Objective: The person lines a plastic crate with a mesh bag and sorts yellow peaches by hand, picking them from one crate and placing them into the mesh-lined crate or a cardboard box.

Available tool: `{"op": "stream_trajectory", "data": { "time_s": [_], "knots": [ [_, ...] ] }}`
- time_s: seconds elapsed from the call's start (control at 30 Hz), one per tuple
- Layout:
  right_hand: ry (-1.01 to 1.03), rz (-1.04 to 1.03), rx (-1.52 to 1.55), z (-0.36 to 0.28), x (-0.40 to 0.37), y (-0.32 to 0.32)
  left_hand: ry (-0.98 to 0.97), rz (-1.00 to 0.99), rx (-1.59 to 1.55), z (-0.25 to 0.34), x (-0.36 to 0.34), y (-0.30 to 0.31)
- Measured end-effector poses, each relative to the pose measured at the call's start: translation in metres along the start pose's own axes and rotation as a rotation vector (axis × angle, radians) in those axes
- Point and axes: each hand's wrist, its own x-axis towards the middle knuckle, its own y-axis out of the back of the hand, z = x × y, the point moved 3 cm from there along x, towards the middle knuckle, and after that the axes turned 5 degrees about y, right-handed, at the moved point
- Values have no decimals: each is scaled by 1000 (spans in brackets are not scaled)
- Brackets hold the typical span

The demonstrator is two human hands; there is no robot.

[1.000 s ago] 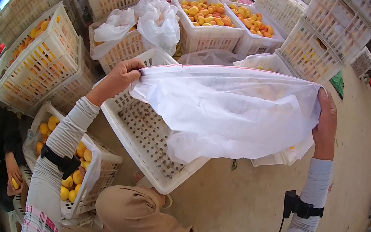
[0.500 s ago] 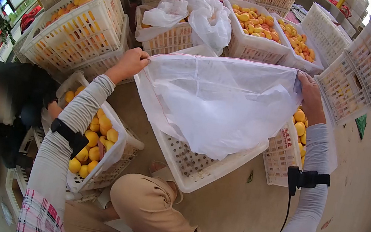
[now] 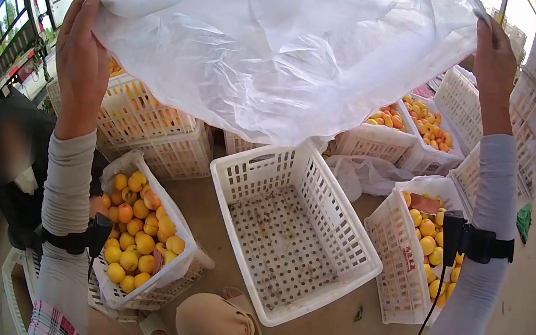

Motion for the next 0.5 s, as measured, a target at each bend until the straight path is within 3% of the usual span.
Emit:
{"op": "stream_trajectory", "data": {
  "time_s": [0.13, 0.2, 0.27, 0.4, 0.5],
  "knots": [
    [-59, -95, 25, 25, -85, 42, 219, -137, -67, 30, -88, 9],
    [-194, -194, -20, 52, -138, 60, 228, -474, 192, 27, -132, 5],
    [-459, -239, 144, 89, -198, 70, 535, -709, 108, 8, -180, -5],
    [-1057, -335, 486, 125, -294, 87, 474, -1088, 116, -36, -271, -18],
    [-1254, -370, 524, 160, -360, 91, 440, -1326, 101, -46, -320, -25]
  ]
}}
